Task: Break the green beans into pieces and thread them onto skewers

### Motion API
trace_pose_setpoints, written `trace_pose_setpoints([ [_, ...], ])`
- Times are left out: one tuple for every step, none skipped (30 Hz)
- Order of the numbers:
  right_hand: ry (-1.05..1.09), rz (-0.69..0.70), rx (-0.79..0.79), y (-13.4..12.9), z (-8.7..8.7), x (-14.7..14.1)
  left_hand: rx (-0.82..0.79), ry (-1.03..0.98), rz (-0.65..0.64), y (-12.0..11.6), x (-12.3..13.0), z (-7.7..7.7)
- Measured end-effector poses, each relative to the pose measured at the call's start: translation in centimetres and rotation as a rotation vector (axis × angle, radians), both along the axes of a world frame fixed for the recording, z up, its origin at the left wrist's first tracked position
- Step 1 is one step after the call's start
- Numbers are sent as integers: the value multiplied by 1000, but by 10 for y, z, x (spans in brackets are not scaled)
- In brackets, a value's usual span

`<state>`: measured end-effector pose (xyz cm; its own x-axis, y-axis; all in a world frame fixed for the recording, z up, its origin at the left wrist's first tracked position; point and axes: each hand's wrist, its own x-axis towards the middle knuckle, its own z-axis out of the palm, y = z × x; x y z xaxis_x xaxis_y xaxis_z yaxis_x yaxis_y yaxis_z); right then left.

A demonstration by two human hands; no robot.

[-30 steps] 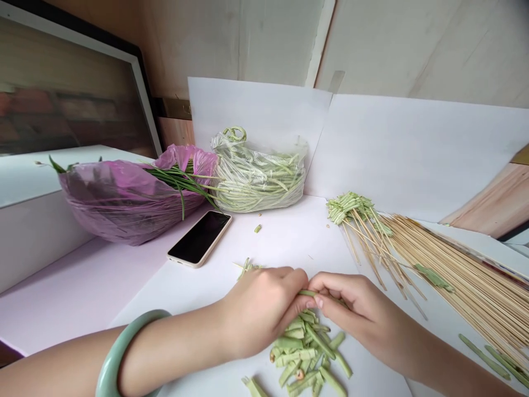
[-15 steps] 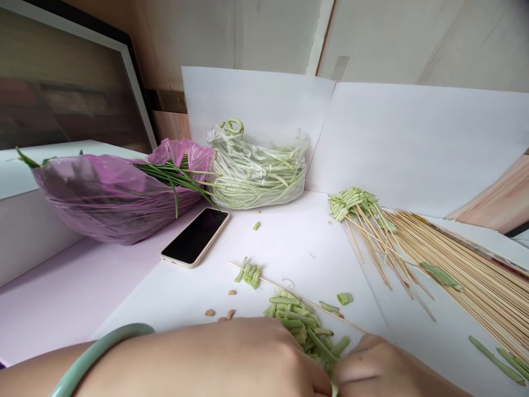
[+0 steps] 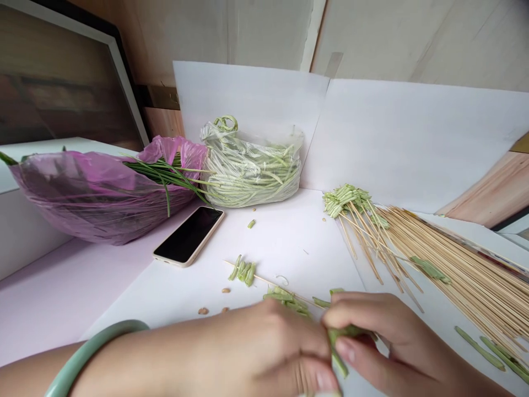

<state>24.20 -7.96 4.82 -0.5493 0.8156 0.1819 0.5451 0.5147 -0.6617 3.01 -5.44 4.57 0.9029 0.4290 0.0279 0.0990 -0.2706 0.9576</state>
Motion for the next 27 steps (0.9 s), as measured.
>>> trace_pose_setpoints([
  [22, -25, 15, 2, 2, -3, -67, -8, 106, 2, 1, -2],
  [57, -37, 27, 5, 2, -5, -170, -27, 202, 3, 2, -4],
  [93, -42, 32, 7, 2, -6, -274, -59, 279, 4, 3, -8],
  [116, -43, 25, 9, 1, -6, -373, -86, 328, 5, 4, -11],
  [124, -40, 5, 11, 0, -6, -455, -114, 363, 6, 5, -14],
  [120, -38, -16, 12, -1, -5, -517, -131, 387, 6, 6, -16],
  [103, -35, -32, 13, -2, -3, -560, -137, 404, 6, 8, -18],
  [81, -33, -38, 14, -4, -1, -591, -140, 420, 7, 9, -19],
  [61, -26, -32, 14, -5, 0, -621, -144, 437, 7, 10, -19],
  [57, -21, -9, 14, -6, 2, -650, -154, 450, 7, 10, -19],
  [66, -20, 25, 15, -7, 3, -680, -169, 457, 7, 11, -19],
  [81, -20, 71, 15, -9, 4, -710, -189, 465, 8, 11, -18],
  [101, -24, 123, 15, -10, 4, -736, -203, 473, 8, 11, -19],
  [124, -36, 176, 15, -11, 5, -759, -210, 482, 9, 11, -19],
  [138, -47, 216, 15, -12, 5, -774, -213, 491, 9, 12, -19],
  [144, -60, 240, 15, -13, 5, -784, -210, 498, 9, 12, -20],
  [140, -73, 240, 15, -14, 5, -786, -203, 501, 9, 12, -20],
  [134, -84, 226, 15, -14, 5, -782, -192, 503, 9, 12, -20],
  [121, -93, 197, 15, -15, 5, -775, -175, 504, 8, 13, -21],
  [107, -101, 169, 15, -17, 5, -765, -155, 502, 8, 13, -21],
  [96, -111, 147, 15, -18, 4, -748, -132, 490, 7, 13, -20],
  [94, -125, 132, 15, -20, 3, -724, -112, 471, 7, 13, -20],
  [101, -140, 127, 14, -23, 3, -691, -99, 445, 7, 12, -19],
  [119, -159, 133, 14, -26, 2, -651, -90, 413, 7, 12, -19],
  [143, -180, 143, 13, -28, 1, -605, -85, 380, 6, 12, -18],
  [168, -193, 157, 13, -31, 0, -563, -82, 352, 6, 11, -18],
  [193, -202, 170, 13, -33, -1, -529, -80, 332, 6, 11, -18],
])
